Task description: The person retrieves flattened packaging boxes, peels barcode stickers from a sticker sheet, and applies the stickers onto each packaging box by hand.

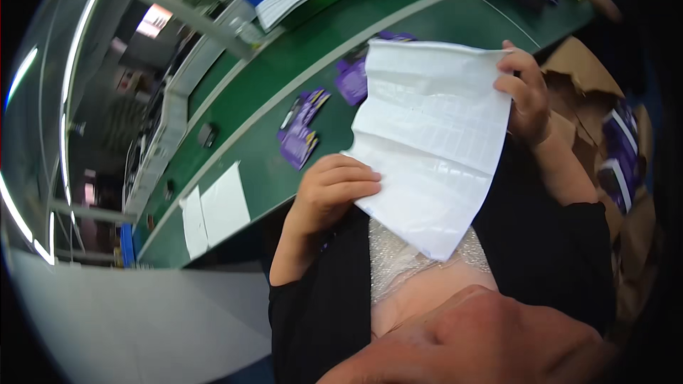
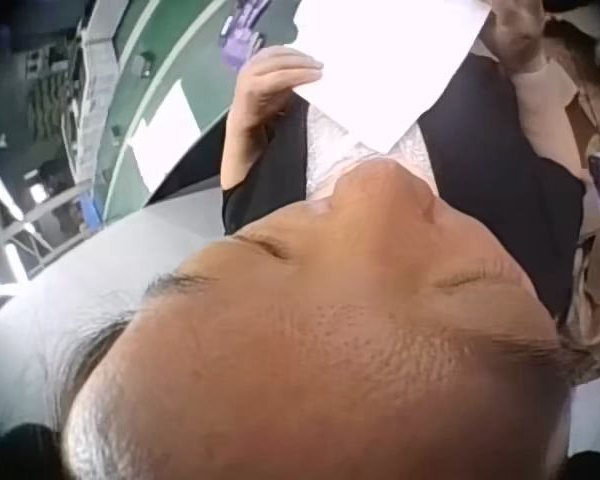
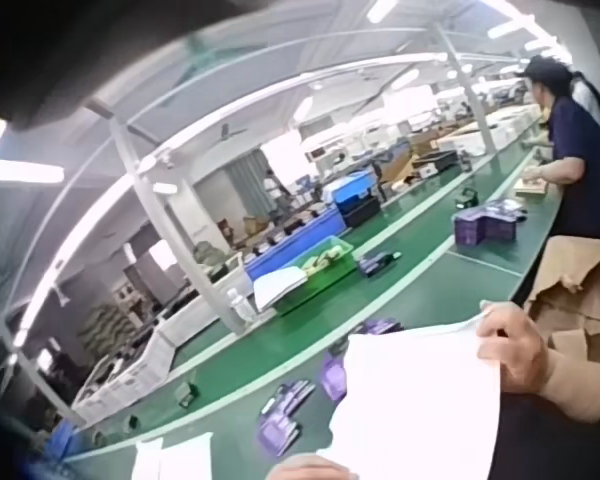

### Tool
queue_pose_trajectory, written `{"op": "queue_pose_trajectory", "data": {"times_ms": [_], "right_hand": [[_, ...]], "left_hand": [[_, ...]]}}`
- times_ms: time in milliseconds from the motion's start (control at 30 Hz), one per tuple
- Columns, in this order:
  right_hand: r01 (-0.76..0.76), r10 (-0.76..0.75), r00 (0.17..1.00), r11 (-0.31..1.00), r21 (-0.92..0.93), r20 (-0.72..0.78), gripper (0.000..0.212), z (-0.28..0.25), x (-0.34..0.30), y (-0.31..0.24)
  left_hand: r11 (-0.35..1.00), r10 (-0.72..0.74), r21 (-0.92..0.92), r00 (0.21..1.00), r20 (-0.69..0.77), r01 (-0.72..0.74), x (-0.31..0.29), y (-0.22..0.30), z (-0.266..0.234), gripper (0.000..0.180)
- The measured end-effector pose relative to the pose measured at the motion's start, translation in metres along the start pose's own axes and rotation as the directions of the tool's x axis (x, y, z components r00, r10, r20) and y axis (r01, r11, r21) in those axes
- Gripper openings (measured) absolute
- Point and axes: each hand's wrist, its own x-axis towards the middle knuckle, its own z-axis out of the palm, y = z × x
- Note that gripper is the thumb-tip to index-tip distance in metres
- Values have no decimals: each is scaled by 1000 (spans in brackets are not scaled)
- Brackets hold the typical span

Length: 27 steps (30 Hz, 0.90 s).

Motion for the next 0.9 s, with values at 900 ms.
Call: {"op": "queue_pose_trajectory", "data": {"times_ms": [900], "right_hand": [[-370, 497, -44, 798, -477, 867, 39, 180, -319, 175]], "left_hand": [[249, -939, -521, 336, 77, 816, -30, -114, 3, 31]]}}
